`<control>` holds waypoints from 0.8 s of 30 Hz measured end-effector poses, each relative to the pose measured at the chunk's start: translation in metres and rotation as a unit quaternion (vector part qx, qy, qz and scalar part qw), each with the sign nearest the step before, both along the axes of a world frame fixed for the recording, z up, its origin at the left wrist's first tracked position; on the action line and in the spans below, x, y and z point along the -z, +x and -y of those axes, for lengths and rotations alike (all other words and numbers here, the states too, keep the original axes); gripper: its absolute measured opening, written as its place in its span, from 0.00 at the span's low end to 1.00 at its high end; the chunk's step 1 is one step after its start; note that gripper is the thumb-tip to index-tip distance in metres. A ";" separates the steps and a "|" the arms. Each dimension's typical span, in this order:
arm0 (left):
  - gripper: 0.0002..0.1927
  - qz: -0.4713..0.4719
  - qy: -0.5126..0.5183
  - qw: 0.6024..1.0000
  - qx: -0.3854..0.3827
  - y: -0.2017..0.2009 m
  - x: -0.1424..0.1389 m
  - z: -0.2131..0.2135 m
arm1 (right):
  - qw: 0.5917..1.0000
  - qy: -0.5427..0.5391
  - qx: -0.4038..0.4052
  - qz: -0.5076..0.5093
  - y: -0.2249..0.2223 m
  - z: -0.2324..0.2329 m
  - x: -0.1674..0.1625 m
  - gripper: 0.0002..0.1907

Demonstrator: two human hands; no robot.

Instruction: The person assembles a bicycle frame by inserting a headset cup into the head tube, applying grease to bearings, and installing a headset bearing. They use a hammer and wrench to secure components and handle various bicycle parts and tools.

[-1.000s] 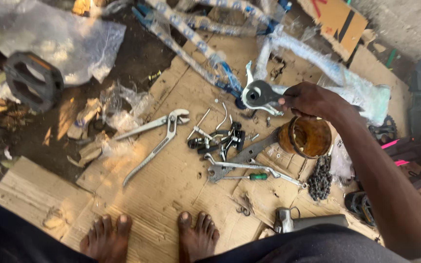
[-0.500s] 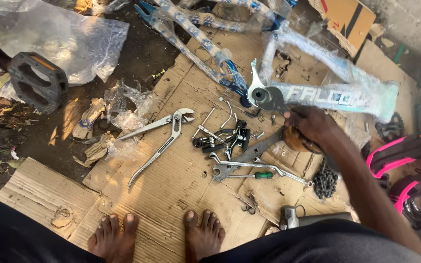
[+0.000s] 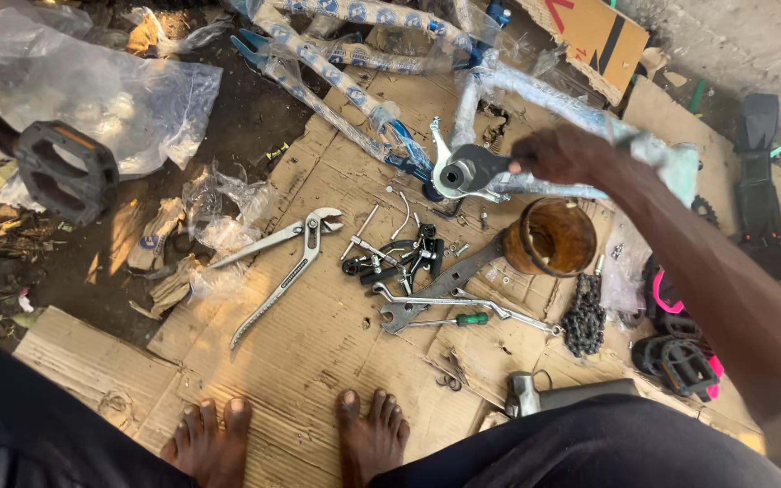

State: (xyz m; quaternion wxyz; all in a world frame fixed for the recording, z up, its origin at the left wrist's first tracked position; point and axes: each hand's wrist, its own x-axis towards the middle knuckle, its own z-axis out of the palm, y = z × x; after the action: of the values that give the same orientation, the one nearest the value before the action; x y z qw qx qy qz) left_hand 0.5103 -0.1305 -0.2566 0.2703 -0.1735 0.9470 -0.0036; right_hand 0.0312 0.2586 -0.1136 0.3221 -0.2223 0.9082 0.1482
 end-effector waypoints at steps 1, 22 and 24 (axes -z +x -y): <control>0.18 -0.004 -0.005 1.000 0.006 0.000 -0.003 0.002 | 1.000 -0.008 -0.004 -0.004 -0.011 0.003 0.000 0.21; 0.14 -0.096 -0.024 0.994 -0.052 -0.003 -0.007 -0.009 | 0.922 -0.236 0.186 -0.243 0.077 0.030 -0.050 0.18; 0.14 -0.075 -0.018 0.997 -0.030 -0.002 -0.011 -0.006 | 0.912 -0.210 0.164 -0.311 0.087 0.010 -0.047 0.15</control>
State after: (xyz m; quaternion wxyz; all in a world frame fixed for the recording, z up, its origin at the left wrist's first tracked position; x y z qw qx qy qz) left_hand 0.5080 -0.1241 -0.2460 0.1951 -0.2065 0.9588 0.0009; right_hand 0.1178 0.2488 -0.0664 -0.0108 -0.0757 0.9963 -0.0394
